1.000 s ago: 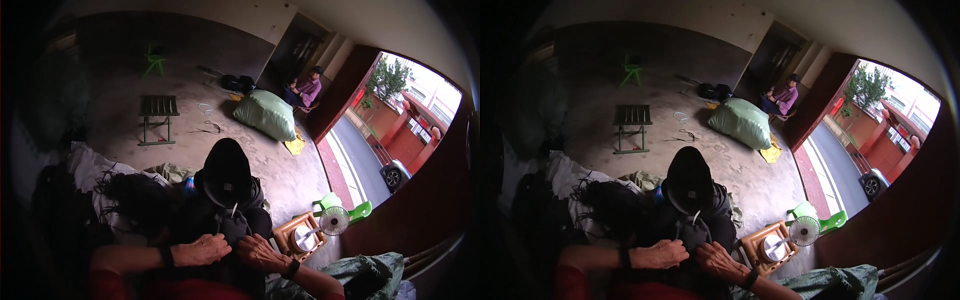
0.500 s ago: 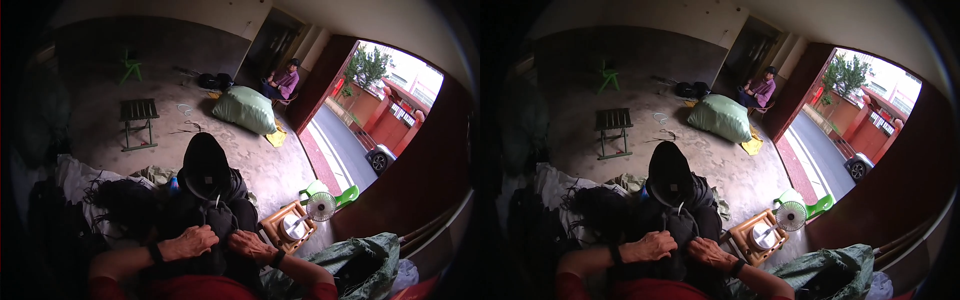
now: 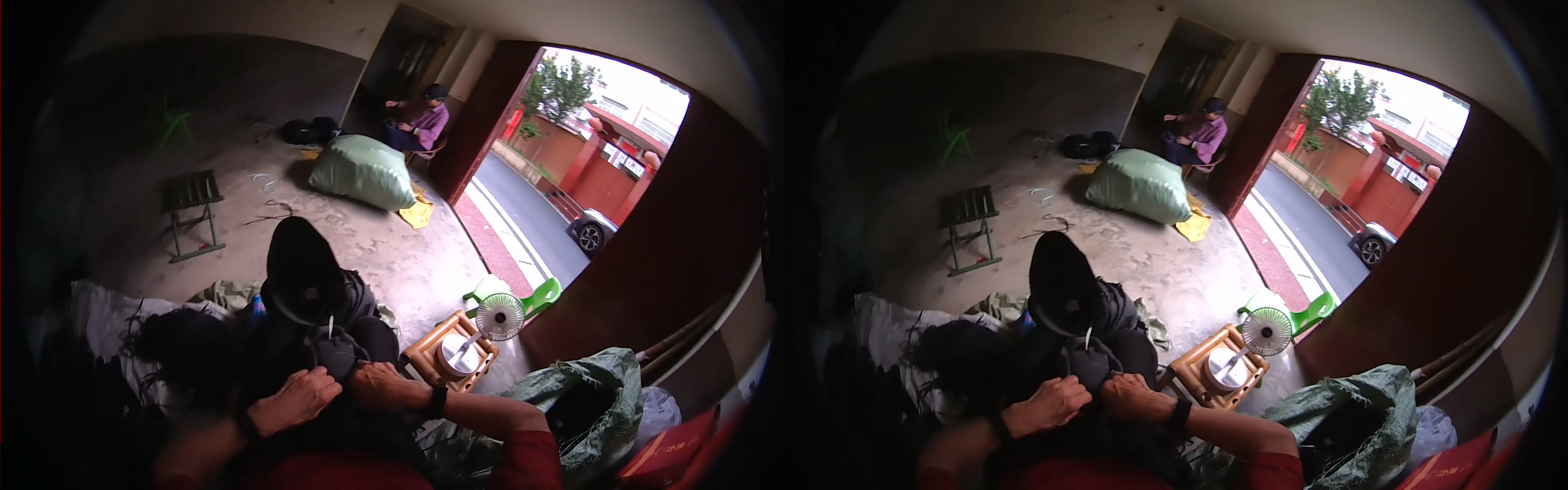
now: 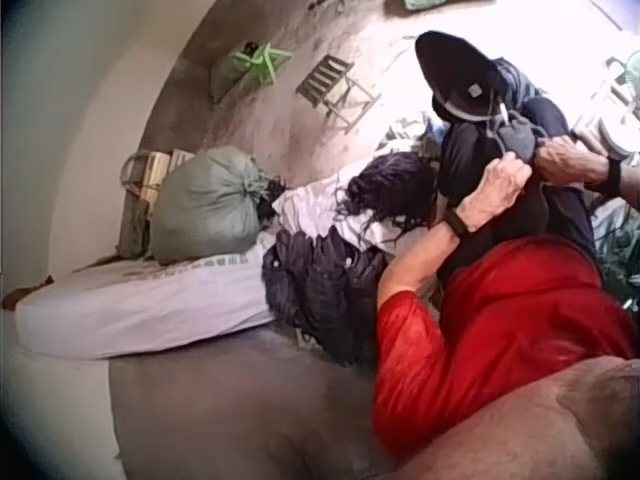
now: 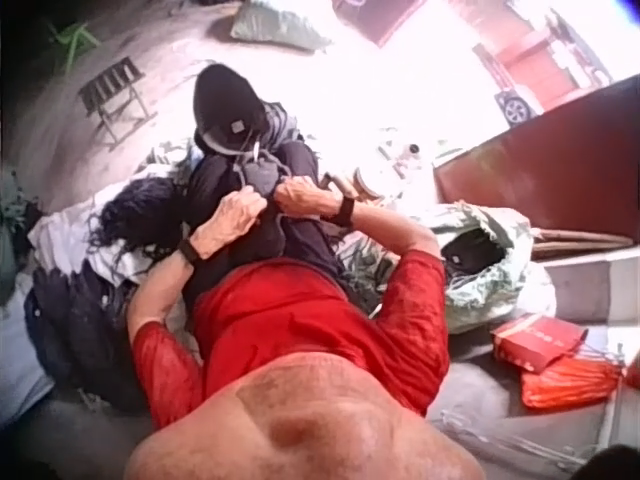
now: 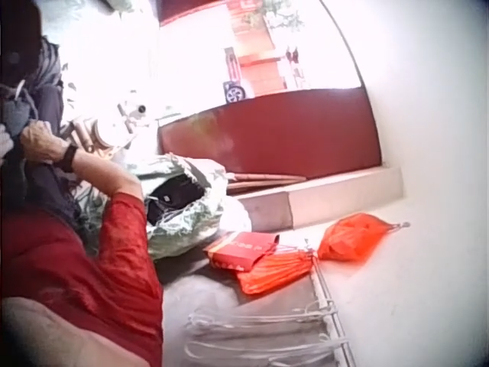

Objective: Threading laces through the eyelets of a black sneaker.

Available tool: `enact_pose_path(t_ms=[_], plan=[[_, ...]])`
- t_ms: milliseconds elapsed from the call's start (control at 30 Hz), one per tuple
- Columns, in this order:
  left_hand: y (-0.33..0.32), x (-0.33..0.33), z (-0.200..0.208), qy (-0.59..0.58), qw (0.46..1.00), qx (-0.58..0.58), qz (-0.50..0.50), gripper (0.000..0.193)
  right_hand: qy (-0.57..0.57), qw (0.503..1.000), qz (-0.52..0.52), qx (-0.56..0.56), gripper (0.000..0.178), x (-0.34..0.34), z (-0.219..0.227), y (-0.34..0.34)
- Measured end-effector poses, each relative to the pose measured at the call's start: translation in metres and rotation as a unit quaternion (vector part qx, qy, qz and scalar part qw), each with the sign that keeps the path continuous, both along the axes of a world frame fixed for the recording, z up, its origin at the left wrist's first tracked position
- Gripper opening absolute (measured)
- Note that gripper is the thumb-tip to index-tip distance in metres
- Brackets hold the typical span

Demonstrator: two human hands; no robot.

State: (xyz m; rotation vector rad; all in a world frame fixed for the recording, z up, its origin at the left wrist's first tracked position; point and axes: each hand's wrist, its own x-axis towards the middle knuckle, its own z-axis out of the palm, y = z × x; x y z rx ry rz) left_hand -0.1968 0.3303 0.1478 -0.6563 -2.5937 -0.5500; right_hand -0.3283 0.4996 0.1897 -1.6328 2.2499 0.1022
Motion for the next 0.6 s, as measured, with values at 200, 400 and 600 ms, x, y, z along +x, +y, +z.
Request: enact_pose_path(t_ms=[200,400,600], plan=[[-0.001,0.002,-0.006,0.014,1.0,0.008,0.015,0.021,0.025,0.988,-0.109,-0.108,0.019,0.006,-0.035,0.005],[0.001,0.005,-0.008,0.037,0.999,0.01,0.024,0.024,-0.021,1.0,0.001,0.005,0.017,-0.014,-0.012,0.0],[0.005,0.004,-0.015,0.046,0.997,0.061,0.031,0.02,-0.005,0.986,-0.078,-0.149,0.016,0.005,-0.029,0.008]])
